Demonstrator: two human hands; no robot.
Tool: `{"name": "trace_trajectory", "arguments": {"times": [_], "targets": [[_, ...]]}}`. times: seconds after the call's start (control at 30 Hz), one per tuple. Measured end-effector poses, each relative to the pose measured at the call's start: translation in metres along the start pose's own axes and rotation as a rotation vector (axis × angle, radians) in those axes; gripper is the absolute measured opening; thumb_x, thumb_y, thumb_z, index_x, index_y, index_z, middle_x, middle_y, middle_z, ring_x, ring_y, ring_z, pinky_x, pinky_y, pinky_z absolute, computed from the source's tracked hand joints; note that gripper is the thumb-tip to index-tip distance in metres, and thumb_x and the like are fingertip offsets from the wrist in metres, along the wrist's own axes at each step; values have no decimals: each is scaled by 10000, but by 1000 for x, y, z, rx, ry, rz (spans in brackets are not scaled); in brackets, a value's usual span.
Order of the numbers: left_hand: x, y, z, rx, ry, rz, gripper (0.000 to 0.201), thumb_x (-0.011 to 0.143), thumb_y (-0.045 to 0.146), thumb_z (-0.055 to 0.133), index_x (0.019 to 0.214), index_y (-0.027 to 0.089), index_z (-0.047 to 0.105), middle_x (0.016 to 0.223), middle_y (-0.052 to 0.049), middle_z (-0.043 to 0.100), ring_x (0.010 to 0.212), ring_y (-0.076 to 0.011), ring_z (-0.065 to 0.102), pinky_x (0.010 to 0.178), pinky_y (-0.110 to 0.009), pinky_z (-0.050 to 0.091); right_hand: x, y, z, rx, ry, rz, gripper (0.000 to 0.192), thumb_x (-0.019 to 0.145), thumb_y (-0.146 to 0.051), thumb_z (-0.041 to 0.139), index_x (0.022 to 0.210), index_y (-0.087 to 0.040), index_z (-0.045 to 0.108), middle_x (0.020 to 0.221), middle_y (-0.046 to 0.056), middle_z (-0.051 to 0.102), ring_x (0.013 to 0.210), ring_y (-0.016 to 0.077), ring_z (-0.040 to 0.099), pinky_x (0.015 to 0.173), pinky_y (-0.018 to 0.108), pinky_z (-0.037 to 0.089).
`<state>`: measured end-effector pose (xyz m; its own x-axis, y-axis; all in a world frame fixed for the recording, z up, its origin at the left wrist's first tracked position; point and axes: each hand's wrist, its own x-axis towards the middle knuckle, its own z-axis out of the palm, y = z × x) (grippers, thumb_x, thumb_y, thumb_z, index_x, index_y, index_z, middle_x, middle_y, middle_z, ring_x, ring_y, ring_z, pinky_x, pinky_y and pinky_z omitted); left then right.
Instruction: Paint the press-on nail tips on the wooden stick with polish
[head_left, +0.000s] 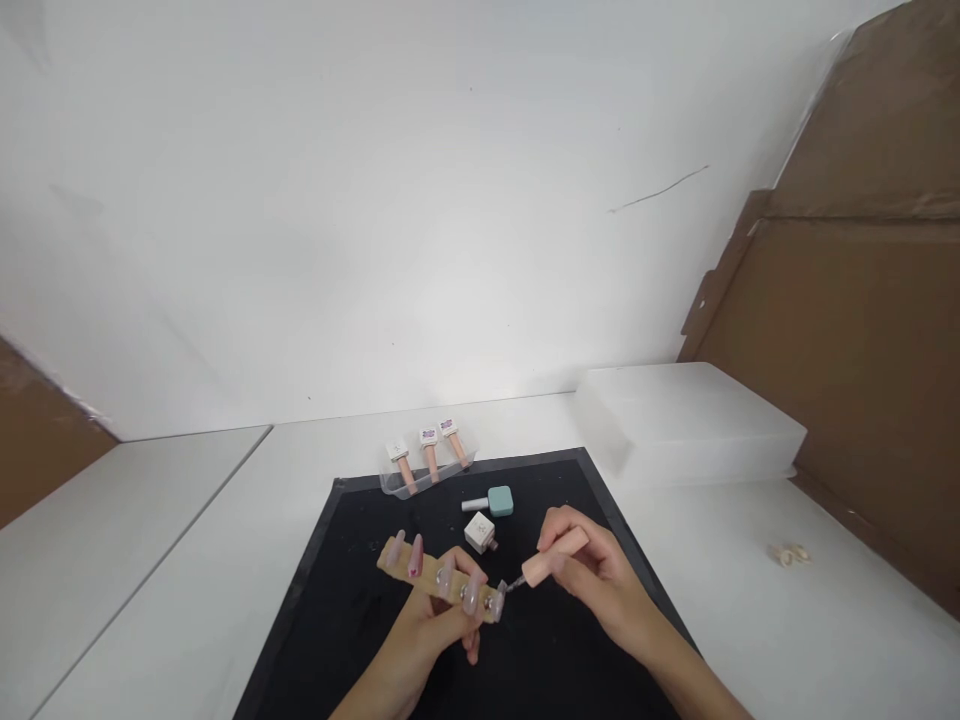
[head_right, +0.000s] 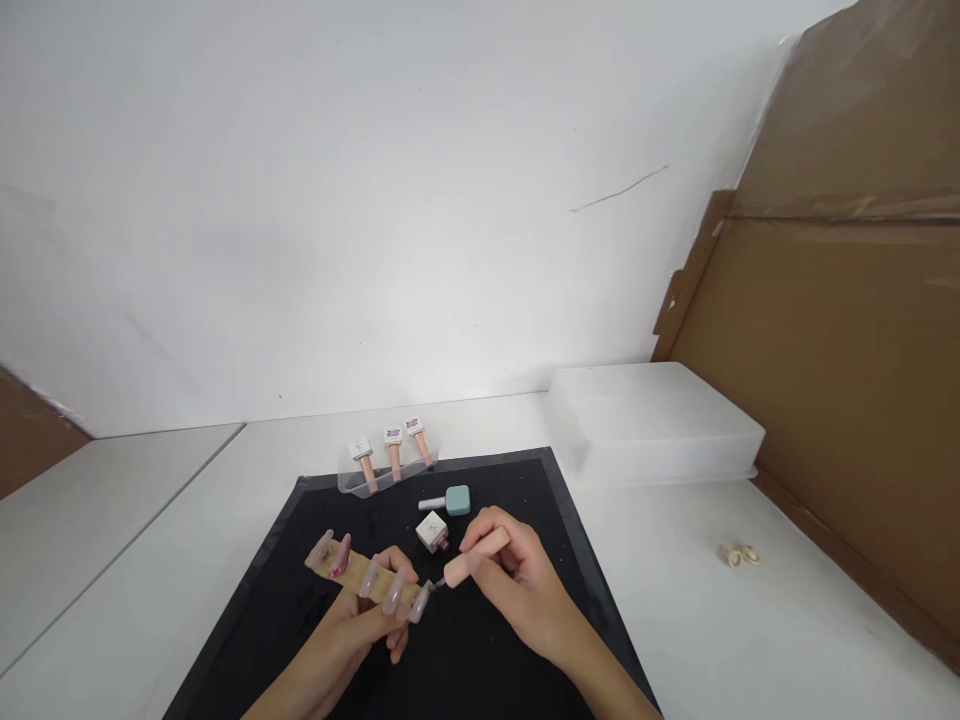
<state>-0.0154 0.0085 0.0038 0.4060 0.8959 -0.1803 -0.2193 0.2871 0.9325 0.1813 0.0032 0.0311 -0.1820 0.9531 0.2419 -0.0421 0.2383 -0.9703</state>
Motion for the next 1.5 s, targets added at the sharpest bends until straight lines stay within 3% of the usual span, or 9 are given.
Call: {"name": "trace_trajectory", "arguments": {"times": [0.1, 0.37, 0.5, 0.6, 0.83, 1.03, 1.13, 1.27, 1.5], "targets": [[0, 2, 1, -29, -6, -5, 275, 613, 305, 734, 754, 177, 537, 597, 55, 497, 469, -65, 395, 461, -234, 398, -1, -3, 2, -7, -55, 17, 118, 838, -289, 543, 774, -191, 560, 703, -3, 526, 597, 135, 461, 528, 239, 327], [0, 1, -2, -55, -43, -31, 286, 618, 314, 733, 749, 176, 519, 560, 70, 463, 451, -58, 386, 455, -234, 401, 2, 1, 3, 41, 56, 7, 164, 828, -344, 562, 748, -201, 552, 674, -23, 491, 555, 120, 412, 508, 235, 305], [0, 2, -2, -35, -45, -32, 283, 625, 300, 733, 748, 176, 511, 563, 65, 481, 457, -59, 394, 460, -232, 405, 0, -1, 3, 144, -38, 15, 191, 819, -375, 579, 765, -194, 551, 658, -36, 452, 507, 96, 347, 485, 229, 278], [0, 3, 0, -26, -55, -27, 285, 625, 299, 737, 738, 174, 507, 569, 61, 485, 463, -60, 400, 462, -230, 406, -1, -2, 4, 103, -82, 56, 174, 820, -356, 579, 775, -189, 555, 644, -27, 487, 536, 112, 389, 501, 233, 291], [0, -1, -2, -42, -82, -22, 297, 619, 311, 743, 711, 176, 496, 553, 60, 482, 447, -56, 381, 450, -230, 406, 3, 7, 4, 100, 82, 65, 177, 819, -361, 571, 754, -200, 538, 600, -50, 457, 485, 102, 356, 470, 223, 262], [0, 0, -2, -50, -78, -17, 286, 616, 290, 745, 736, 176, 511, 560, 57, 493, 453, -60, 386, 451, -230, 405, 1, 4, 4, 167, -43, 59, 220, 809, -406, 591, 768, -195, 546, 620, -46, 437, 484, 93, 331, 467, 226, 257], [0, 0, -3, -66, -83, -23, 268, 618, 281, 736, 733, 179, 516, 564, 56, 492, 451, -63, 391, 451, -230, 404, 1, 3, 5, 103, 3, 74, 211, 817, -391, 589, 761, -191, 551, 618, -41, 449, 496, 96, 330, 466, 223, 259], [-1, 0, -4, -168, -76, -78, 205, 631, 208, 691, 757, 179, 531, 557, 60, 486, 435, -57, 375, 435, -212, 381, 1, 9, 4, 151, 42, 31, 202, 834, -389, 572, 773, -198, 555, 639, -48, 430, 490, 89, 330, 470, 224, 258], [2, -1, -7, -337, -97, -211, 131, 629, 161, 643, 742, 160, 577, 512, 61, 436, 392, -45, 346, 369, -174, 311, -5, 13, 7, 239, -96, 3, 200, 834, -406, 572, 854, -207, 570, 725, -22, 442, 505, 88, 338, 481, 239, 269]]}}
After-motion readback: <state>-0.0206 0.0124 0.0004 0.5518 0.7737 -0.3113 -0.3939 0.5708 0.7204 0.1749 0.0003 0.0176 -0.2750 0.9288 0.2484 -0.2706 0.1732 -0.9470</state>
